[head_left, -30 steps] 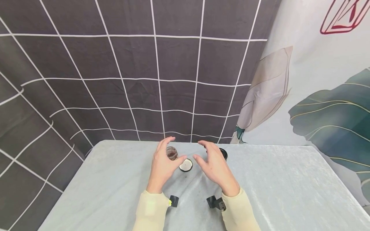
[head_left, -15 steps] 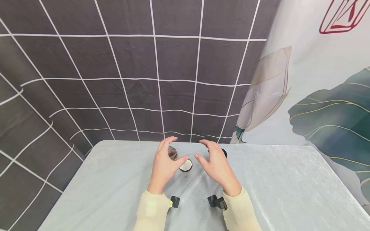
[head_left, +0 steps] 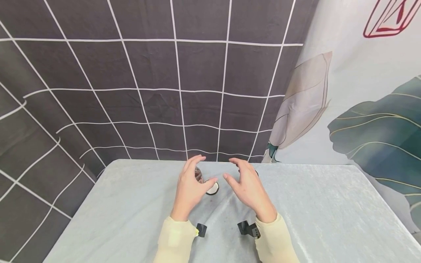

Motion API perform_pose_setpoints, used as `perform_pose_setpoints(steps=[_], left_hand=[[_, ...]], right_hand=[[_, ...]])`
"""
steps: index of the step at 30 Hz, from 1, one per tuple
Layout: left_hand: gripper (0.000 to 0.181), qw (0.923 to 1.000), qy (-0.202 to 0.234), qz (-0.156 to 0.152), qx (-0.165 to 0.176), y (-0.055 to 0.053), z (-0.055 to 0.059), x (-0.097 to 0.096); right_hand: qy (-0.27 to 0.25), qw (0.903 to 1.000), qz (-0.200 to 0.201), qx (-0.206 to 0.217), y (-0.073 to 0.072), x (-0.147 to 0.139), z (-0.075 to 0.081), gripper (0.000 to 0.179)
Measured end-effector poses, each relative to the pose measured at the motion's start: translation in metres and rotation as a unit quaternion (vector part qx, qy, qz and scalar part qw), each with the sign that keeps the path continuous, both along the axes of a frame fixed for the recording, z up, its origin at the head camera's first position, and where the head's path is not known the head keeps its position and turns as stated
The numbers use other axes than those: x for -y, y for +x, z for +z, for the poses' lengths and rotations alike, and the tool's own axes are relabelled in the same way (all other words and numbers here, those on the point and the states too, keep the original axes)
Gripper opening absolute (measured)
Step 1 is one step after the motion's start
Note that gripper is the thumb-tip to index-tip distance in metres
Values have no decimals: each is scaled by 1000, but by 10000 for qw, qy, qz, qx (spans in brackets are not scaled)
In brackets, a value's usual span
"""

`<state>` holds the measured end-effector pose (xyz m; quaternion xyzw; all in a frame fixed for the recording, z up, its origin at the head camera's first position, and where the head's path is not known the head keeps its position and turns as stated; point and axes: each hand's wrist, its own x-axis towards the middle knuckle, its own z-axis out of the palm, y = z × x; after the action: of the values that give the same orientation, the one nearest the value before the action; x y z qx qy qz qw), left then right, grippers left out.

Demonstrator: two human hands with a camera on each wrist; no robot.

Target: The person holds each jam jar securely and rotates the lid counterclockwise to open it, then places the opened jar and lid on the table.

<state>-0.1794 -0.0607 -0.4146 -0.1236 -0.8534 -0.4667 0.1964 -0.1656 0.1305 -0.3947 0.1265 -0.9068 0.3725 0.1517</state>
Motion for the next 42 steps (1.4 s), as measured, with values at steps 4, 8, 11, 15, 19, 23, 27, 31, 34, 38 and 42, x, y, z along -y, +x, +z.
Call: perform_pose_setpoints(steps=[4, 8, 11, 15, 19, 23, 27, 31, 34, 38, 42], left_hand=[[69, 10000, -19, -19, -21, 0, -1, -2], [68, 9999, -21, -95, -75, -1, -1, -4], [68, 9999, -30, -113, -104, -1, -1, -5], [67, 9998, -74, -133, -113, 0, -1, -7], [65, 9998, -156, -132, -84, 0, -1, -9], [65, 9998, -171, -137, -7, 1, -4, -11], [66, 9997, -192, -154, 70, 1, -6, -13], [66, 9996, -224, -158, 116, 1, -8, -14], [66, 9995, -235, -148, 129, 1, -9, -14], [65, 9994, -255, -158, 153, 1, -10, -15], [65, 9994, -270, -193, 133, 0, -12, -16]], right_hand=[[-12, 10000, -5, -27, -1, -1, 0, 49], [2, 10000, -9, -56, -1, -2, 1, 48], [23, 10000, -10, -70, 0, -3, 2, 47], [43, 10000, -29, -51, 0, -4, 2, 47], [35, 10000, -22, -15, 1, -5, 3, 48], [10, 10000, -4, -2, 1, -6, 3, 48], [-7, 10000, -31, 12, 1, -8, 3, 48], [-12, 10000, -79, 42, 2, -10, 3, 48], [3, 9999, -117, 71, 2, -11, 3, 48], [10, 9998, -139, 119, 3, -13, 3, 49], [3, 9998, -153, 154, 4, -16, 4, 48]])
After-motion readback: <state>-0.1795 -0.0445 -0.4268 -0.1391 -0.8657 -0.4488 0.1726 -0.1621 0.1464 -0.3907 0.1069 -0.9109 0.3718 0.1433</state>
